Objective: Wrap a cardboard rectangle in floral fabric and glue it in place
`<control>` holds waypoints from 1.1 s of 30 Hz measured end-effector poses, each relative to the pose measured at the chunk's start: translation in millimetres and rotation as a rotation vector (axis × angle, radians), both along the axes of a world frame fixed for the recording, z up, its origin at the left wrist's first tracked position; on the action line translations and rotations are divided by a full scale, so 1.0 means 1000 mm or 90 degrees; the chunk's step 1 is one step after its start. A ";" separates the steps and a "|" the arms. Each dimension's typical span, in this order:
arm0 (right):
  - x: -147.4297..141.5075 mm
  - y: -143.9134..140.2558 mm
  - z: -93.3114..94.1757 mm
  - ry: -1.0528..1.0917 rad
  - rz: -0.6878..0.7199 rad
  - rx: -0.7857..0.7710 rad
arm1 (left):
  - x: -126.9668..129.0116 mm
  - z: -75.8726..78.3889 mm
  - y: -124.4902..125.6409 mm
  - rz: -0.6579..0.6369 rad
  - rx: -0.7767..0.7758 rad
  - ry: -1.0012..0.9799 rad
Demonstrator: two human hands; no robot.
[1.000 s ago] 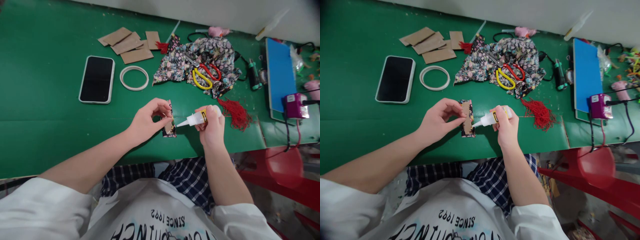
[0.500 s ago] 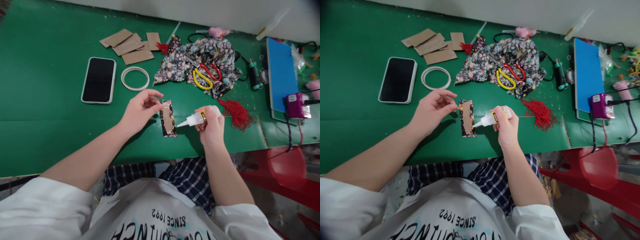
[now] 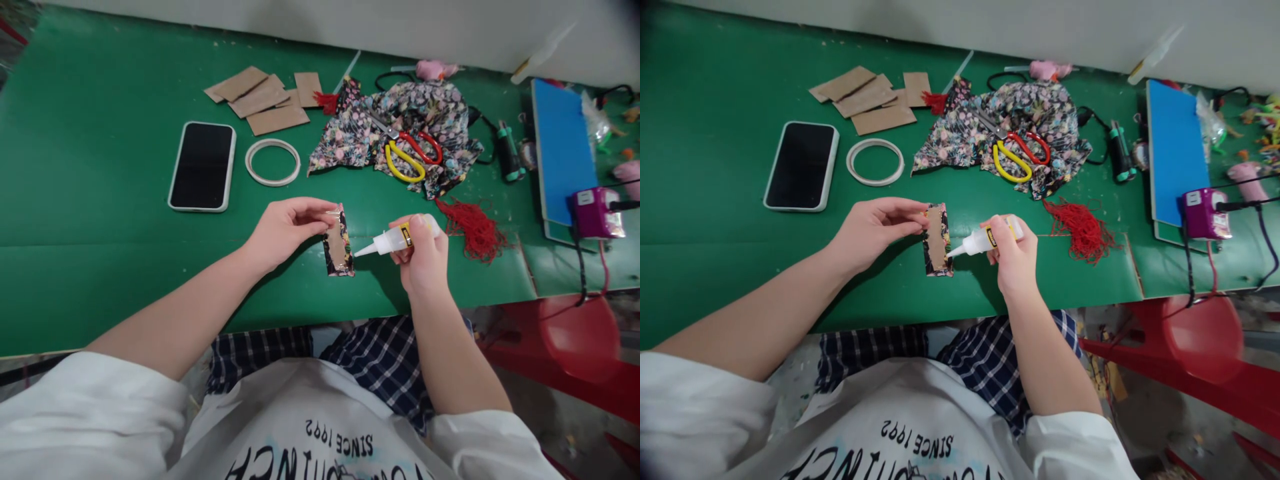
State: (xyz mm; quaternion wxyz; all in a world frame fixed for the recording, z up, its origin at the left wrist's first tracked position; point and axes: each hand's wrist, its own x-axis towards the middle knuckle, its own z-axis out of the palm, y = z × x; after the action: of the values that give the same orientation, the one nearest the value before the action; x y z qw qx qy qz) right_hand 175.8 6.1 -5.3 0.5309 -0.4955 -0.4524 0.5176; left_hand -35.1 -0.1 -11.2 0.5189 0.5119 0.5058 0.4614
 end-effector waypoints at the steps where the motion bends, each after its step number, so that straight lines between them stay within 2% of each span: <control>1: 0.000 0.000 0.000 0.001 0.001 0.001 | -0.001 -0.001 0.001 0.002 0.008 0.007; 7: 0.000 0.000 0.000 0.002 0.003 0.002 | -0.004 -0.001 0.003 0.026 0.029 0.037; 13: -0.001 0.000 0.000 0.020 0.000 0.000 | -0.002 0.009 0.002 0.027 -0.032 0.043; 19: -0.001 0.000 -0.001 0.025 0.004 -0.003 | -0.001 0.005 0.002 -0.005 -0.019 -0.017; 26: 0.000 0.000 -0.002 0.029 0.005 -0.001 | -0.004 0.002 0.003 0.041 0.015 -0.034; 33: 0.000 0.000 -0.002 0.029 0.003 0.004 | -0.006 -0.001 0.006 0.132 0.058 0.038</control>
State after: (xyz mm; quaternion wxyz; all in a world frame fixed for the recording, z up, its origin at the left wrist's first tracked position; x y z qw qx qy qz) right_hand 176.1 6.6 -7.3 0.5413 -0.4808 -0.4428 0.5289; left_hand -41.1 5.6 -12.2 0.4296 0.4934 0.5496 0.5195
